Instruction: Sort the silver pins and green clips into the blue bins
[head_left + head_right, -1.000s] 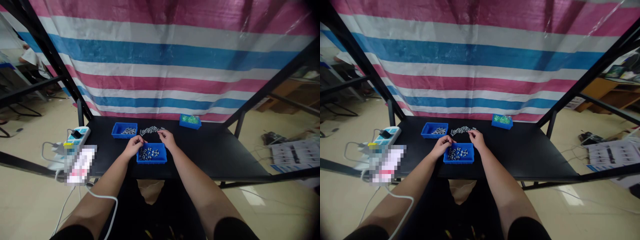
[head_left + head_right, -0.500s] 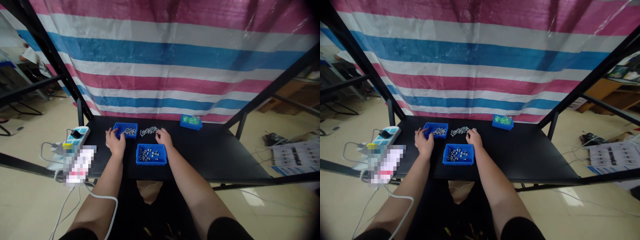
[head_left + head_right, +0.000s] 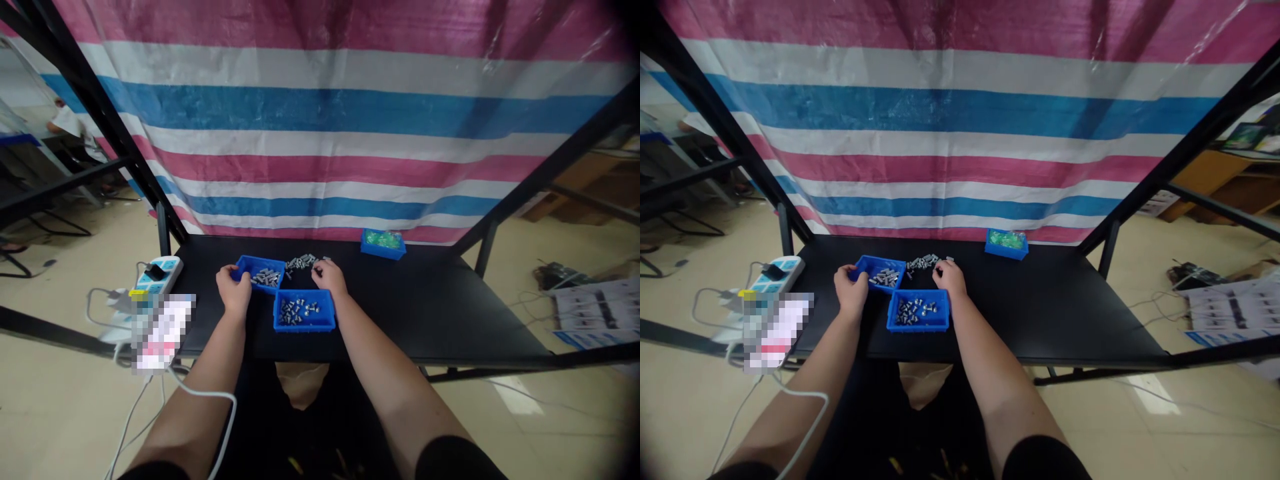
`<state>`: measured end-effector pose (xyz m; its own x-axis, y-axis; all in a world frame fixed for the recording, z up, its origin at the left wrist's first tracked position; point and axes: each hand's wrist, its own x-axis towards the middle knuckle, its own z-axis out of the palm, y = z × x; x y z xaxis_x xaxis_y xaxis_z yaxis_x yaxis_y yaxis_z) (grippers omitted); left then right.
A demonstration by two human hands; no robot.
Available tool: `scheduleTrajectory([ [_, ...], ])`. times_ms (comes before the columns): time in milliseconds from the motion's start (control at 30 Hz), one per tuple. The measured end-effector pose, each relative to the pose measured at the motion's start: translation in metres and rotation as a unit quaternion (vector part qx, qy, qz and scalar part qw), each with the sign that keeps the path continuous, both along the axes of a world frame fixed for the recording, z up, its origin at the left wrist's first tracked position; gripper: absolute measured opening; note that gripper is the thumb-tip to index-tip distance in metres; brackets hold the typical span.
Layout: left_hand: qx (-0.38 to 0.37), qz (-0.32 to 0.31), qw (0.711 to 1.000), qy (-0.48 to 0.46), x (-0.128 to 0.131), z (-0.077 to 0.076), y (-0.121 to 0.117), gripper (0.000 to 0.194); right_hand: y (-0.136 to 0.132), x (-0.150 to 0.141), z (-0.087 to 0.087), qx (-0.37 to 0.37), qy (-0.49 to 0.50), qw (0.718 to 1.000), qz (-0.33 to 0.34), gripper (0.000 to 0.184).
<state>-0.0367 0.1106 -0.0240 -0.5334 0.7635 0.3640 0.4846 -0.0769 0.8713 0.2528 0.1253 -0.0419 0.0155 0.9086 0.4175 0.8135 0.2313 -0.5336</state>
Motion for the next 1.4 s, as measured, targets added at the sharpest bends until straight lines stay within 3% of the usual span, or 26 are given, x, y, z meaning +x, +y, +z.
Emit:
scheduleTrajectory([
  [300, 0.050, 0.097, 0.994, -0.014, -0.011, -0.003, 0.002, 0.023, -0.001, -0.002, 0.002, 0.012, 0.003, 1.000, -0.009, 0.011],
  [400, 0.051, 0.107, 0.993, -0.023, -0.012, -0.004, 0.004, 0.021, -0.004, 0.000, 0.003, 0.029, 0.079, 0.996, 0.007, 0.011],
  [500, 0.047, 0.080, 0.996, -0.006, -0.011, -0.003, 0.005, 0.022, -0.014, 0.007, 0.005, 0.033, 0.252, 0.967, 0.029, 0.021],
  [600, 0.050, 0.067, 0.996, 0.012, -0.010, -0.003, 0.006, 0.023, -0.033, 0.017, 0.008, -0.034, 0.400, 0.915, 0.046, 0.031],
  [733, 0.060, 0.084, 0.994, 0.019, -0.008, -0.005, 0.010, 0.024, -0.058, 0.023, 0.016, -0.108, 0.457, 0.878, 0.096, 0.034],
  [900, 0.058, 0.101, 0.993, 0.029, -0.005, 0.001, 0.011, 0.018, -0.067, 0.016, 0.023, -0.146, 0.419, 0.888, 0.120, 0.032],
  [1067, 0.079, 0.123, 0.986, 0.080, 0.003, 0.015, -0.006, 0.015, -0.060, 0.017, 0.017, -0.084, 0.416, 0.903, 0.071, 0.029],
  [1133, 0.124, 0.064, 0.983, 0.119, 0.010, 0.019, -0.013, 0.013, -0.057, 0.019, 0.013, -0.051, 0.415, 0.908, 0.025, 0.029],
  [1233, 0.180, -0.098, 0.969, 0.138, 0.026, 0.021, -0.023, 0.010, -0.053, 0.022, 0.008, -0.020, 0.417, 0.908, -0.025, 0.030],
  [1400, 0.140, -0.297, 0.935, 0.137, 0.043, 0.019, -0.028, 0.007, -0.048, 0.023, 0.004, -0.018, 0.410, 0.911, -0.027, 0.030],
])
